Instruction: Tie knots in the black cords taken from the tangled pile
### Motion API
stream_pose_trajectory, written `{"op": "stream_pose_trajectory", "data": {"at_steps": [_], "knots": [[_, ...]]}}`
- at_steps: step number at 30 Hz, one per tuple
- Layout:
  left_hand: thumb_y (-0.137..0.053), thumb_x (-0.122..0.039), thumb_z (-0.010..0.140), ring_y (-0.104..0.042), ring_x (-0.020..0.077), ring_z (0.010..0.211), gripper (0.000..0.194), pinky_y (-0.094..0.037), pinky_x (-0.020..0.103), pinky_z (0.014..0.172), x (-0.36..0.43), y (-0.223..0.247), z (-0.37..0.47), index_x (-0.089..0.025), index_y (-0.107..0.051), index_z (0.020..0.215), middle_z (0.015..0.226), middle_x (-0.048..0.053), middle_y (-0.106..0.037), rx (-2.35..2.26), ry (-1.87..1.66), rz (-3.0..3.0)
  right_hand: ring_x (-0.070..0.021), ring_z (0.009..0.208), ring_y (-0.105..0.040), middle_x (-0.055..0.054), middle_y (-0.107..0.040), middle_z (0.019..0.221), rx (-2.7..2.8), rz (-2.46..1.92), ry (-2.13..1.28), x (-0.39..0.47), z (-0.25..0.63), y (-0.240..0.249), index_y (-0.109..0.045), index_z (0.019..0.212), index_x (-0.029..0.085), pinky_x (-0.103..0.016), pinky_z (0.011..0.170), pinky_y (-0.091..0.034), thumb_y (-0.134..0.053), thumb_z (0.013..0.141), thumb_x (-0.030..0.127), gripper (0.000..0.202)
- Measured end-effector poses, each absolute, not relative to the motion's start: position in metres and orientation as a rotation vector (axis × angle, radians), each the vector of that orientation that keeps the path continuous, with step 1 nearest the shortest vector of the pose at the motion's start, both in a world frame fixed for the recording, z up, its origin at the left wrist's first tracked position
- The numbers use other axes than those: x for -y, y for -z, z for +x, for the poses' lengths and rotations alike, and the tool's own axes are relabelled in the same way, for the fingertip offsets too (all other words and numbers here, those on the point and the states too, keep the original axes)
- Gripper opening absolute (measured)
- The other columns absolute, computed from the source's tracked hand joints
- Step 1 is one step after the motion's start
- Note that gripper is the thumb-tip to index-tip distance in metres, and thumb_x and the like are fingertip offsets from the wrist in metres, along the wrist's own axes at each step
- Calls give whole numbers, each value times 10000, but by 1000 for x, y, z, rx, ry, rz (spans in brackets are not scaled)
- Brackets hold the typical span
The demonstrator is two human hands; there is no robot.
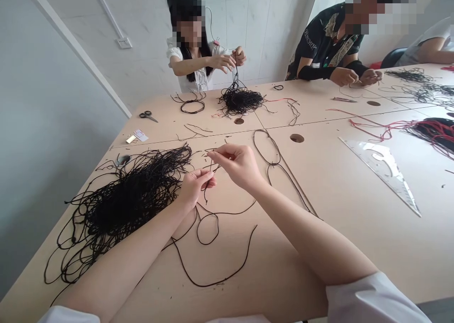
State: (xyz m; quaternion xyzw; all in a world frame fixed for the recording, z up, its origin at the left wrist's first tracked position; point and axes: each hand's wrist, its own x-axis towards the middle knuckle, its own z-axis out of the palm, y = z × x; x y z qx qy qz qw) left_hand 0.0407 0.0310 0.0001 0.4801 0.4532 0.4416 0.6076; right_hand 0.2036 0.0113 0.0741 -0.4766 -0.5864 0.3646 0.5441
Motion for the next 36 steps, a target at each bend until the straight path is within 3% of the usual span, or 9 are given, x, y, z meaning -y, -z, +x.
{"op": "stream_pose_trajectory", "data": {"at_steps": [7,11,15,19,21,25,28,32,36], "knots": [[-726,-296,744,-624,115,619,179,-503,250,646,-32,5,41,-122,-689,741,678,50,-681,-1037,-1136,1042,-61,404,-323,41,-465,465,1427,-1222,-1217,-7,216,-63,-696,793,179,-228,401,-238,-578,849,568,410],[-741,-306,724,-646,127,593,192,-517,251,622,-32,6,41,-123,-684,739,664,43,-684,-1045,-1117,1049,-76,471,-436,0,-583,696,1311,-1312,-1064,-4,207,-28,-615,847,192,-228,422,-303,-538,867,582,398],[-706,-298,757,-645,133,569,179,-527,251,591,-29,7,41,-125,-670,727,648,39,-683,-1079,-1105,1201,-175,851,-617,-56,-624,1025,1387,-1325,-723,4,196,-1,-567,1039,229,-313,700,-497,-448,937,516,327],[-687,-269,765,-647,140,579,135,-519,238,564,-25,9,41,-138,-682,735,652,34,-690,-1147,-1073,1394,-222,993,-587,-70,-618,1092,1672,-1206,-457,10,192,7,-541,1164,235,-398,887,-466,-600,872,455,370],[-685,-246,760,-656,144,614,103,-521,233,577,-23,8,41,-146,-695,742,688,37,-705,-1163,-1063,1475,-223,966,-596,-64,-637,1059,1768,-1171,-392,11,191,10,-550,1168,240,-400,877,-469,-662,841,401,381],[-698,-221,744,-681,156,643,70,-545,240,606,-21,8,40,-152,-687,752,700,28,-710,-1172,-1066,1496,-190,891,-622,-26,-677,924,1772,-1161,-317,10,191,15,-625,1017,261,-357,809,-487,-578,912,254,116],[-685,-260,776,-689,161,608,111,-555,248,597,-20,8,41,-152,-670,752,658,22,-703,-1184,-1068,1487,-182,899,-633,-14,-693,934,1758,-1163,-342,10,194,16,-638,992,265,-350,817,-489,-552,916,200,132],[-698,-262,779,-687,149,617,105,-556,235,611,-18,8,41,-157,-688,788,688,25,-721,-1187,-1093,1590,-201,961,-627,-36,-680,1012,1691,-1223,-508,11,198,12,-609,1040,241,-358,847,-491,-577,898,264,147],[-674,-231,804,-664,129,618,67,-545,229,627,-15,6,41,-170,-690,782,722,21,-723,-1191,-1159,1814,-183,859,-642,-40,-686,939,1503,-1258,-867,8,200,10,-600,987,216,-309,734,-505,-544,922,371,177]]}}
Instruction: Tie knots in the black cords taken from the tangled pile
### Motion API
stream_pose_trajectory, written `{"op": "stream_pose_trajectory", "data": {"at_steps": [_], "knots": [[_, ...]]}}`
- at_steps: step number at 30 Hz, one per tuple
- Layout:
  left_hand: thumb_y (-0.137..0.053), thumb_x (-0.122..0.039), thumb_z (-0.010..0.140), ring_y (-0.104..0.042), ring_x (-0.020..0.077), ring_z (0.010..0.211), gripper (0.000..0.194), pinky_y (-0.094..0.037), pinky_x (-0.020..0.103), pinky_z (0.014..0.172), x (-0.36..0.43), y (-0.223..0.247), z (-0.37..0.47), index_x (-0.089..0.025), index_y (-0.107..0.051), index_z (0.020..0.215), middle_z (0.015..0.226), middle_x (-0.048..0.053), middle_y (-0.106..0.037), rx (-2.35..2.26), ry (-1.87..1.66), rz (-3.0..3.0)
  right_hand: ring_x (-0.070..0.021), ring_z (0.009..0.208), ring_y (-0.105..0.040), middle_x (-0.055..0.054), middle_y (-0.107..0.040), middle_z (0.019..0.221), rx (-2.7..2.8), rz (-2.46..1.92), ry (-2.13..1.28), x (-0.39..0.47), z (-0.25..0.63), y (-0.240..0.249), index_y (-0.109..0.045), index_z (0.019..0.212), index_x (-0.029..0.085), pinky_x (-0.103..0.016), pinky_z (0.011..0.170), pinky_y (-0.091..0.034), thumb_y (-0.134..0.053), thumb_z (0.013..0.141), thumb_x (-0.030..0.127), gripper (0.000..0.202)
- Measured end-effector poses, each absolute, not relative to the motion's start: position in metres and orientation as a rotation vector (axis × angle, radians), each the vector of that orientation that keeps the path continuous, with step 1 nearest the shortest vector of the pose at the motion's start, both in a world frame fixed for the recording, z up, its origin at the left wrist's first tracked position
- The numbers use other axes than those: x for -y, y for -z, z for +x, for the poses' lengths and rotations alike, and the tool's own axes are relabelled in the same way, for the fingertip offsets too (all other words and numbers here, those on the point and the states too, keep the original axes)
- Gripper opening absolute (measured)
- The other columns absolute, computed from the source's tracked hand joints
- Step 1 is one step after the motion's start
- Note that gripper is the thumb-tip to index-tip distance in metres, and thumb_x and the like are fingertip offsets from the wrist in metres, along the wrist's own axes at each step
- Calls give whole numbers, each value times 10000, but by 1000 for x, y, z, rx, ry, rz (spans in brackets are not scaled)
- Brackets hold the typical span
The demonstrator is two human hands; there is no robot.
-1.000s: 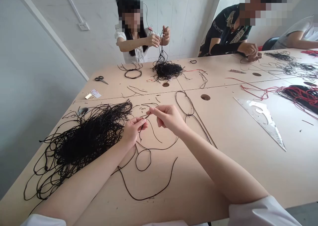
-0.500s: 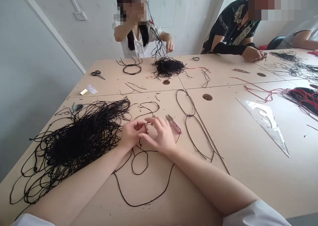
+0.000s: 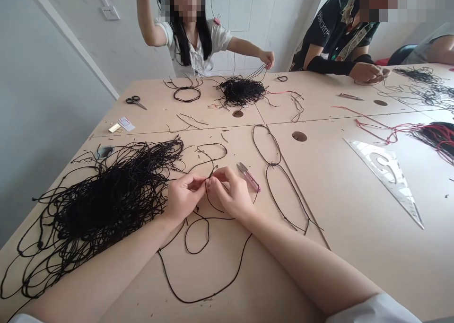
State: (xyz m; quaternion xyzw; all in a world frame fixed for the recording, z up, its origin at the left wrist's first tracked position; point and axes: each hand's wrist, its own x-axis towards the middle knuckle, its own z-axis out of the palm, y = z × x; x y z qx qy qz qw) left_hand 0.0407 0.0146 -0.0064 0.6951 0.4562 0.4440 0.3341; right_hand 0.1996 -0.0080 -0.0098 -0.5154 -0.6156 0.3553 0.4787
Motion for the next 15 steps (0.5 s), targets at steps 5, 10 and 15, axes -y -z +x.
{"op": "stream_pose_trajectory", "data": {"at_steps": [5,10,15], "knots": [[-644,-210,828,-652,131,670,74,-539,240,658,-12,5,41,-186,-712,811,802,29,-729,-1168,-1192,2037,-169,777,-606,-26,-672,800,1361,-1259,-1065,0,202,9,-672,808,202,-293,704,-466,-610,869,445,258],[-657,-238,817,-659,145,688,92,-534,238,641,-14,2,43,-168,-717,810,805,45,-731,-1116,-1039,1745,-149,757,-588,-13,-648,776,1213,-1171,-1219,0,201,6,-674,773,201,-278,701,-448,-610,872,411,241],[-681,-272,797,-621,130,596,158,-501,233,603,-17,2,43,-143,-673,706,636,21,-666,-998,-899,1429,-116,683,-534,0,-580,701,887,-1118,-1326,-5,201,14,-708,876,181,-242,645,-428,-630,858,419,251]]}}
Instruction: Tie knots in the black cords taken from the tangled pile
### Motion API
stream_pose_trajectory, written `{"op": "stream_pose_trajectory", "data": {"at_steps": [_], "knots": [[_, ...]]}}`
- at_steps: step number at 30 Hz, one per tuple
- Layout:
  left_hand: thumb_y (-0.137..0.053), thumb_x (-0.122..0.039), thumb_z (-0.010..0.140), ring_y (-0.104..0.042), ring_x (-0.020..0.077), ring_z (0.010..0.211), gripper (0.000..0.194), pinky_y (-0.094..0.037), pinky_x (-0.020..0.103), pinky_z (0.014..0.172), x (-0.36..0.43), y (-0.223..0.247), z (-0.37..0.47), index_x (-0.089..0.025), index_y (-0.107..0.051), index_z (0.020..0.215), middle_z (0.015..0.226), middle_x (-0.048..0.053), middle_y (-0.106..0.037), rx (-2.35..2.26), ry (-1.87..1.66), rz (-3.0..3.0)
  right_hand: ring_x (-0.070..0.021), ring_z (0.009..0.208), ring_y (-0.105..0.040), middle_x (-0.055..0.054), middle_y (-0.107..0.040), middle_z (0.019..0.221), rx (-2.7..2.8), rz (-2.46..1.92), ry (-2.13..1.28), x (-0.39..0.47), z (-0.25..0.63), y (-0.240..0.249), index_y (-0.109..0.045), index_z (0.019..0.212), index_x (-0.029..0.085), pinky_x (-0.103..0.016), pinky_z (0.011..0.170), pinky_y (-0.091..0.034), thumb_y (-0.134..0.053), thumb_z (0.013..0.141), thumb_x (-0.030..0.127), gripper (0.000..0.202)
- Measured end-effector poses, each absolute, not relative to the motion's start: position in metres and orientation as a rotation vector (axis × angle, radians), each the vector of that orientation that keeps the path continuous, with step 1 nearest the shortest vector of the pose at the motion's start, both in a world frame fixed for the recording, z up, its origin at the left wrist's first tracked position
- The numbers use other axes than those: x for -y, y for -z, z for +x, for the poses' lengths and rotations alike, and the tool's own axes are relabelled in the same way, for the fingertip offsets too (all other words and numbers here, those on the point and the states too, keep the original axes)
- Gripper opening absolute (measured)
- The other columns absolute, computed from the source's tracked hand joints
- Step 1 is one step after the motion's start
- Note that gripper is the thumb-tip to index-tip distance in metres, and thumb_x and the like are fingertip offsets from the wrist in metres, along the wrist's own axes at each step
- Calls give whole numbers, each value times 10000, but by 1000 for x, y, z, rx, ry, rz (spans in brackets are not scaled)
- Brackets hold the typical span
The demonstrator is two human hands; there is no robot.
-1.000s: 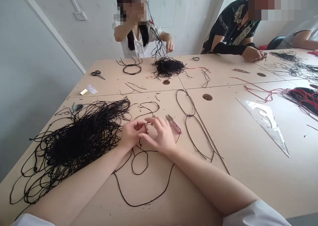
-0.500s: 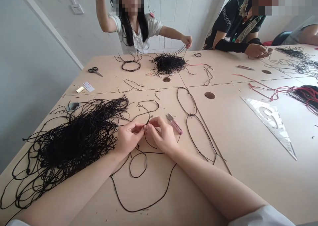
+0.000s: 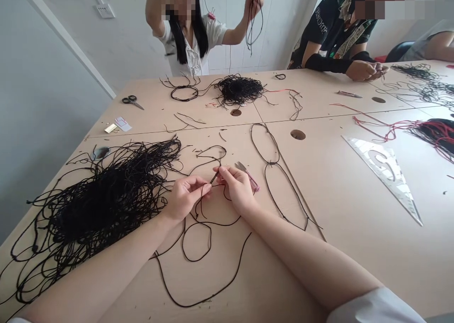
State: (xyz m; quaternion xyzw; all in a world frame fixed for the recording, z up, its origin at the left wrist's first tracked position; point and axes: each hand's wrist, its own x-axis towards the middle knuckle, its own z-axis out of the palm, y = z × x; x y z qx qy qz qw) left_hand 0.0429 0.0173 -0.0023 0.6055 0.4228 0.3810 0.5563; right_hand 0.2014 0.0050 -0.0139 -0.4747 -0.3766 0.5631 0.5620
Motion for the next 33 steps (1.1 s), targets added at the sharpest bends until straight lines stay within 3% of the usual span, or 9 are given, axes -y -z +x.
{"op": "stream_pose_trajectory", "data": {"at_steps": [7,11,16,19,21,24,27,33], "knots": [[-715,-277,758,-622,112,557,182,-496,219,586,-20,0,41,-120,-652,691,638,24,-657,-970,-782,1287,-70,614,-493,-20,-586,846,397,-841,-1423,-18,206,18,-636,741,149,-203,570,-450,-674,775,229,95],[-723,-279,751,-613,108,541,183,-492,217,566,-20,0,41,-123,-653,685,626,28,-657,-958,-798,1262,-77,600,-490,-19,-577,836,359,-848,-1491,-21,210,20,-609,790,171,-206,580,-477,-617,791,222,52],[-714,-316,759,-623,122,555,198,-511,237,569,-20,5,41,-137,-657,694,646,35,-671,-1009,-969,1240,-140,720,-562,-65,-600,882,699,-999,-1445,-15,206,20,-587,843,178,-269,637,-492,-553,875,391,217],[-697,-325,777,-631,128,560,193,-508,235,566,-19,8,41,-147,-656,715,634,26,-675,-1108,-1068,1338,-135,623,-484,-15,-523,711,1014,-1198,-1179,-2,201,14,-500,745,206,-275,591,-437,-461,929,480,332],[-682,-312,789,-632,133,569,177,-505,236,570,-18,8,41,-155,-656,712,628,21,-677,-1197,-1113,1490,-133,615,-441,6,-469,671,1229,-1272,-948,7,198,9,-446,715,215,-280,600,-407,-447,946,462,338],[-678,-274,781,-636,137,591,128,-513,243,599,-16,7,39,-170,-665,708,661,16,-695,-1309,-1138,1737,-151,709,-484,-9,-509,753,1528,-1208,-743,15,196,4,-478,767,217,-299,666,-419,-555,899,434,266],[-671,-233,774,-643,135,606,67,-520,238,607,-14,6,38,-177,-675,738,696,11,-706,-1296,-1126,1832,-168,785,-540,-27,-577,834,1652,-1177,-696,18,195,6,-529,837,221,-307,698,-449,-646,845,392,208],[-654,-211,785,-655,137,601,64,-526,241,621,-16,9,38,-184,-661,727,691,4,-709,-1346,-1146,1898,-153,702,-602,-13,-650,766,1644,-1220,-743,18,193,12,-562,818,221,-305,671,-491,-534,897,264,94]]}}
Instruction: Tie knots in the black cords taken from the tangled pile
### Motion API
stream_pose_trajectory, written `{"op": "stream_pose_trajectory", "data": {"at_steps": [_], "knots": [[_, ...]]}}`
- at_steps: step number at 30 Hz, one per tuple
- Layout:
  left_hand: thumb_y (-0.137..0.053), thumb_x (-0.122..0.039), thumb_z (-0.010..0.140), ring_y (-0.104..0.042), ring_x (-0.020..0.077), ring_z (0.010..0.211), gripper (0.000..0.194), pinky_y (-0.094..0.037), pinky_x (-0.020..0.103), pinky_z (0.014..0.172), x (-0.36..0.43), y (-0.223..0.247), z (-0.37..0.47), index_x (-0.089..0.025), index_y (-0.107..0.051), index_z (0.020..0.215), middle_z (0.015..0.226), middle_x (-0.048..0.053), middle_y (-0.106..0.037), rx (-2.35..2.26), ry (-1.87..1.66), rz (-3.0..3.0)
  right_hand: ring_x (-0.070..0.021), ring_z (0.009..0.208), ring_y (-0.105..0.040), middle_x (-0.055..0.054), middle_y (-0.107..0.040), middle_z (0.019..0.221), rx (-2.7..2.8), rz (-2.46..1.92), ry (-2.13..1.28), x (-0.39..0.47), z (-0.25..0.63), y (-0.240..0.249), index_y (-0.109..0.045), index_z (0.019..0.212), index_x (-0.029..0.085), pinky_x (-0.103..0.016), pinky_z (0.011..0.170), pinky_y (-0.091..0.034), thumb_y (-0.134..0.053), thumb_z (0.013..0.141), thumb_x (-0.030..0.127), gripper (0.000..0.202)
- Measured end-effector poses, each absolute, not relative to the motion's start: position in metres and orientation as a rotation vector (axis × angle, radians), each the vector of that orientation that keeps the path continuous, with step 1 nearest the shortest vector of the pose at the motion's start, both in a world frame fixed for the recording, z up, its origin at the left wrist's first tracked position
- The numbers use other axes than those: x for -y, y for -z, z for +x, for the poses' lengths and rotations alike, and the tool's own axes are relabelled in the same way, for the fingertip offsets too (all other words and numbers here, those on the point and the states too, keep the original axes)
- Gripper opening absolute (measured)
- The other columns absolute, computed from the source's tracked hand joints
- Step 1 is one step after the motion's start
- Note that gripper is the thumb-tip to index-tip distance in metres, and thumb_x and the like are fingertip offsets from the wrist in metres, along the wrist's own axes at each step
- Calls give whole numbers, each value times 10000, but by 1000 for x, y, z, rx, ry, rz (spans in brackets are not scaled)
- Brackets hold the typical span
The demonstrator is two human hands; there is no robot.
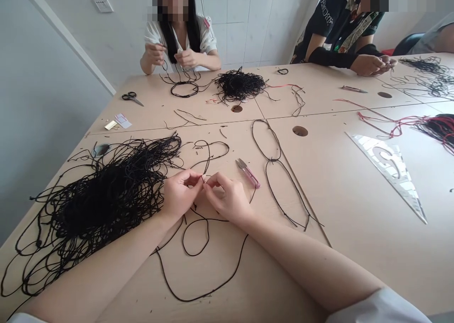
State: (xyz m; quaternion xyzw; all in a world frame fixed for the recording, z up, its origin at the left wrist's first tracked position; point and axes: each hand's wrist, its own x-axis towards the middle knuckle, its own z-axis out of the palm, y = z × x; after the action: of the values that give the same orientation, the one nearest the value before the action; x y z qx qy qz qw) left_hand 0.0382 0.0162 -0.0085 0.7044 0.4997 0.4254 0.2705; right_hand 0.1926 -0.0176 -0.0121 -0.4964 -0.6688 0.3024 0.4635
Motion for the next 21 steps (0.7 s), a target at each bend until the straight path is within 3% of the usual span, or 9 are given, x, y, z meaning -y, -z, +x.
{"op": "stream_pose_trajectory", "data": {"at_steps": [4,8,14,21], "knots": [[-651,-225,797,-653,133,589,66,-523,235,608,-17,8,38,-190,-669,744,683,-2,-709,-1352,-1148,1890,-150,738,-646,-15,-677,816,1584,-1145,-890,19,192,14,-569,882,227,-280,638,-525,-570,883,265,38],[-658,-252,798,-654,134,602,85,-529,235,613,-18,6,38,-190,-680,744,688,3,-712,-1332,-1166,1863,-162,782,-675,-21,-704,893,1565,-1121,-891,19,192,13,-607,1029,249,-303,679,-556,-633,855,272,177],[-718,-322,767,-672,151,588,167,-549,250,589,-23,7,37,-157,-701,785,696,37,-719,-1125,-1083,1557,-162,753,-602,-21,-668,825,1546,-1228,-493,9,200,8,-655,844,248,-324,698,-510,-570,893,214,104],[-730,-330,759,-650,148,584,200,-564,283,613,-26,0,37,-131,-719,756,686,64,-715,-969,-985,1257,-177,800,-610,-7,-673,822,1573,-1253,-514,2,204,11,-634,814,243,-342,737,-493,-577,868,185,98]]}}
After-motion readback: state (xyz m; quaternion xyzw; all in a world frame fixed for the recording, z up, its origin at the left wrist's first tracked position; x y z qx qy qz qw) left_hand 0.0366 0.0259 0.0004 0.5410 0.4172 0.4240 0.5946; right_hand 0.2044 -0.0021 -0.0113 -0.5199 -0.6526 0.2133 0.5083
